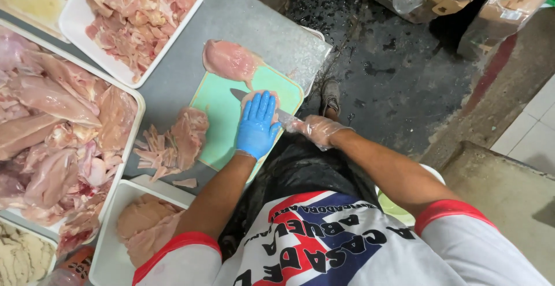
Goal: Slicing raw chicken breasts into thin fillets using a knife on a cutting board in a food preparation area.
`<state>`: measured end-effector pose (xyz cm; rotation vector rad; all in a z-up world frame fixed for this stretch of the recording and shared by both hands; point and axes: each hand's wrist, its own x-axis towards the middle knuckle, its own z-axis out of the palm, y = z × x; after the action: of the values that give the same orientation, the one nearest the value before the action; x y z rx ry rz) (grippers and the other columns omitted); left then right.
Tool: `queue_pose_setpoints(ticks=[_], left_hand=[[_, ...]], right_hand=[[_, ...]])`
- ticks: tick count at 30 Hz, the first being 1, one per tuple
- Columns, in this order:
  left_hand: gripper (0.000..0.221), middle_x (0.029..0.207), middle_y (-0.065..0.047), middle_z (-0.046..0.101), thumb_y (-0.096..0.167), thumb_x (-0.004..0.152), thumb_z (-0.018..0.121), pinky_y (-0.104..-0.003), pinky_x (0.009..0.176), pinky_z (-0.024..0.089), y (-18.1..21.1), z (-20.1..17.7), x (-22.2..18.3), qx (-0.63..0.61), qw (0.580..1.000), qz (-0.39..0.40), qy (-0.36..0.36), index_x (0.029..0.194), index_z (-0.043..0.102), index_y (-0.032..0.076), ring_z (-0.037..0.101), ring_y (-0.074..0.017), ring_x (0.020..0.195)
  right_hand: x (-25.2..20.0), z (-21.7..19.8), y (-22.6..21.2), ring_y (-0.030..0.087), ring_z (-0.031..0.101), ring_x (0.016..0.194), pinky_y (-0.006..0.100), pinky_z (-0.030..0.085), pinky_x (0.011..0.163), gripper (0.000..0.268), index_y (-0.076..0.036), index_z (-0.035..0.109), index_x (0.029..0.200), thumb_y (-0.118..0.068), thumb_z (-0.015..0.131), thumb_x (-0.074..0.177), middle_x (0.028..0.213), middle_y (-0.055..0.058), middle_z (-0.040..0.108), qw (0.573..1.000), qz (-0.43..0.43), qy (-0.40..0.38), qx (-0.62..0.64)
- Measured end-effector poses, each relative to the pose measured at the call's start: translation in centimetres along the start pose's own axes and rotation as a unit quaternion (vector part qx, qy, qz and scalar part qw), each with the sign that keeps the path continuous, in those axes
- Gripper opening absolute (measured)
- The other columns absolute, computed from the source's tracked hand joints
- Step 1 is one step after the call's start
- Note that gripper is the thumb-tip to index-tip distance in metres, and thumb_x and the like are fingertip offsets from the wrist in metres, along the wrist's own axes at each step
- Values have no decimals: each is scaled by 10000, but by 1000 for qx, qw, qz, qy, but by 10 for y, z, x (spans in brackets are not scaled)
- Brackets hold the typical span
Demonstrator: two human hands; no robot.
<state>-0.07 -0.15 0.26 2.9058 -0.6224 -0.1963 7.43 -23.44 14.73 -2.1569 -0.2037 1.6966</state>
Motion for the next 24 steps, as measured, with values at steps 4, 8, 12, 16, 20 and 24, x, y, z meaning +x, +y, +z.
queue_pose_setpoints(ticks=[4,8,12,16,20,24], left_hand=[[747,1758,-158,298,467,1067,552,-545,1333,183,-1,4,1,-2,1000,8,19,1693,331,124,279,-364,1614],[753,1764,-153,280,474,1067,544,-545,1338,171,-1,5,3,7,1000,11,22,1699,318,133,263,-354,1621],[735,1752,-152,304,460,1060,572,-545,1332,186,-4,3,5,-6,1000,1,27,1681,353,135,280,-360,1612],[732,1727,-188,343,419,1041,623,-566,1308,235,-2,4,2,-30,999,0,38,1657,395,98,326,-400,1583],[741,1731,-186,337,418,1029,626,-566,1314,230,-3,-1,4,-45,999,4,29,1660,393,106,321,-400,1587],[758,1742,-176,322,465,1040,610,-558,1322,200,-2,-9,6,-31,999,3,24,1670,377,114,298,-390,1601]], right_hand=[[31,19,14,376,590,1408,487,443,1217,966,52,671,1323,-738,182,1061,1390,277,683,1000,-6,4,4],[19,28,42,387,653,1331,501,500,1154,946,36,718,1279,-749,241,1055,1302,261,735,1000,9,4,3],[15,22,33,418,629,1353,519,498,1156,900,17,701,1328,-718,260,1054,1353,271,710,1000,0,-5,16],[-10,7,-18,408,633,1353,502,500,1160,859,33,691,1332,-671,272,1071,1346,279,710,1000,-17,-15,19],[3,29,5,408,614,1373,503,492,1174,885,32,691,1332,-688,258,1053,1375,270,698,999,-13,-18,41],[18,54,38,375,642,1350,495,512,1151,873,-28,710,1308,-719,243,1049,1342,234,727,1000,-2,-24,-8]])
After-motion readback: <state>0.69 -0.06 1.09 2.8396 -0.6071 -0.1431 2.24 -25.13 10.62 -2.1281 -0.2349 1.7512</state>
